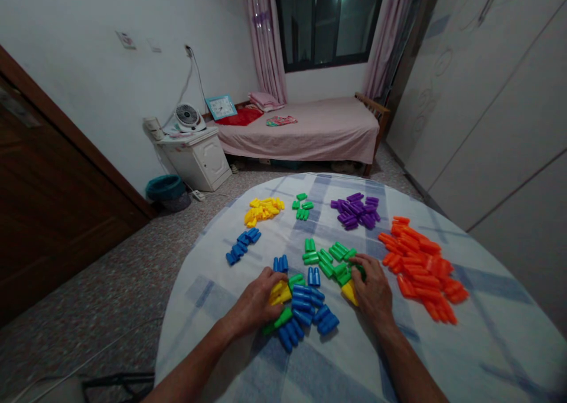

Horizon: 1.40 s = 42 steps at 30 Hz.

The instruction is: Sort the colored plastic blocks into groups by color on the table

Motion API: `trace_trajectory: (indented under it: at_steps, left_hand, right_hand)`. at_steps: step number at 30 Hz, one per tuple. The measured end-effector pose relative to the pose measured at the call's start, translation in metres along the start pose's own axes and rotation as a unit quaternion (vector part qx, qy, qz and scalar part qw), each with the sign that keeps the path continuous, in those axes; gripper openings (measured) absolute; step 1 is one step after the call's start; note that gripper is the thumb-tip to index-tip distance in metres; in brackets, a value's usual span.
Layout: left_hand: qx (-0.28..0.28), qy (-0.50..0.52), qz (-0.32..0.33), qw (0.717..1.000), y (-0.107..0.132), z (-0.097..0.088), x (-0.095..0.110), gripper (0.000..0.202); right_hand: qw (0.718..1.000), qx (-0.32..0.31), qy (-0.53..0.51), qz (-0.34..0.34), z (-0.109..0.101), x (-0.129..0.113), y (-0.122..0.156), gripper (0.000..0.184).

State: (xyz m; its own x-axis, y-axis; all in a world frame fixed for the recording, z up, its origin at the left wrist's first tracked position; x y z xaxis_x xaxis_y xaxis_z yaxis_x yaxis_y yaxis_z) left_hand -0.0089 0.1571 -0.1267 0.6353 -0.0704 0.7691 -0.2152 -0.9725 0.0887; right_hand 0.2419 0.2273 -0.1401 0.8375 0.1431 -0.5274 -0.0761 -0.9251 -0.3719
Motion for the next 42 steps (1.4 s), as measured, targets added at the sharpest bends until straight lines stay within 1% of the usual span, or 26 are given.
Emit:
trace_trajectory:
  at_steps: [3,6,10,14,17,19,21,23,26,28,31,33,34,36,38,40,42]
  left_hand:
    - [0.005,0.005,0.017,1.0,0.0,0.004,-0.002,0.055]
    - [0.012,-0.013,0.017,1.0,-0.002,0.008,-0.007,0.06]
    - [0.045,-0.014,0.009,0.999,-0.007,0.006,-0.014,0.048]
    - [0.056,0.017,0.017,0.998,-0.009,0.001,-0.015,0.045]
    - [0.055,0.059,0.032,0.996,-0.005,-0.01,-0.01,0.045]
    - [0.077,0.075,0.041,0.993,-0.005,-0.027,-0.006,0.044]
    - [0.114,0.062,0.052,0.99,-0.013,-0.048,-0.003,0.043]
    - [0.149,0.022,0.066,0.986,-0.03,-0.067,-0.004,0.041]
    - [0.179,-0.04,0.088,0.979,-0.071,-0.086,-0.01,0.041]
    - [0.187,-0.081,0.08,0.976,-0.104,-0.092,-0.017,0.041]
    - [0.19,-0.14,0.036,0.971,-0.145,-0.099,-0.026,0.043]
    - [0.19,-0.157,0.02,0.969,-0.162,-0.104,-0.025,0.045]
    - [0.194,-0.161,0.018,0.968,-0.166,-0.106,-0.023,0.047]
    - [0.215,-0.183,0.024,0.959,-0.168,-0.111,-0.014,0.049]
    - [0.249,-0.213,0.042,0.944,-0.159,-0.114,-0.003,0.048]
    - [0.264,-0.222,0.08,0.935,-0.143,-0.107,0.008,0.043]
    - [0.239,-0.198,0.125,0.942,-0.122,-0.09,0.015,0.038]
  right_hand:
    - [1.0,0.004,-0.001,-0.004,-0.001,-0.001,0.0,0.027]
    - [1.0,0.006,0.001,-0.005,-0.002,-0.002,0.0,0.027]
    - [1.0,0.01,-0.002,-0.01,-0.002,-0.003,0.0,0.027]
    - [1.0,0.008,-0.004,-0.006,-0.002,-0.001,-0.001,0.028]
    - [1.0,0.002,-0.001,-0.003,0.0,0.001,-0.001,0.027]
    - [1.0,0.0,0.001,-0.004,0.001,0.001,-0.001,0.027]
    - [1.0,0.001,0.0,-0.007,0.0,0.0,-0.001,0.027]
    - [1.0,0.006,0.0,-0.006,-0.001,0.0,0.0,0.027]
    - [1.0,0.008,-0.001,0.001,-0.001,0.0,0.0,0.027]
    - [1.0,0.004,-0.003,0.002,-0.001,0.001,0.0,0.027]
    - [1.0,-0.001,-0.006,0.001,0.0,0.001,-0.001,0.027]
    - [1.0,-0.002,-0.007,0.001,0.001,0.002,-0.001,0.027]
    - [1.0,-0.004,-0.007,0.001,0.001,0.002,-0.001,0.027]
    - [1.0,-0.004,-0.007,0.001,0.001,0.002,-0.001,0.027]
    - [1.0,-0.002,-0.007,0.0,0.001,0.002,0.0,0.027]
    - [1.0,-0.001,-0.006,-0.001,0.001,0.002,0.0,0.026]
    - [1.0,-0.003,-0.003,-0.003,0.001,0.001,0.0,0.026]
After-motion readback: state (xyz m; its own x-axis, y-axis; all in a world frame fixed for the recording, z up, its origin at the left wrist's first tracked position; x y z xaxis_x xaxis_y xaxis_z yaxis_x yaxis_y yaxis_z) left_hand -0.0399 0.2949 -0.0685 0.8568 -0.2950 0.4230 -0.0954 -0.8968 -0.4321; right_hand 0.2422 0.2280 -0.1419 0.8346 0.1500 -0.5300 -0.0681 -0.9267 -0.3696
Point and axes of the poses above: each hand's wrist, its own y-axis away from the middle knuckle, its own z-axis out of the palm, x = y × z, the point moved 9 cm from there along -y, towards the middle knuckle, and after that the axes turned 14 degrees about y, right-handed, at the moved point
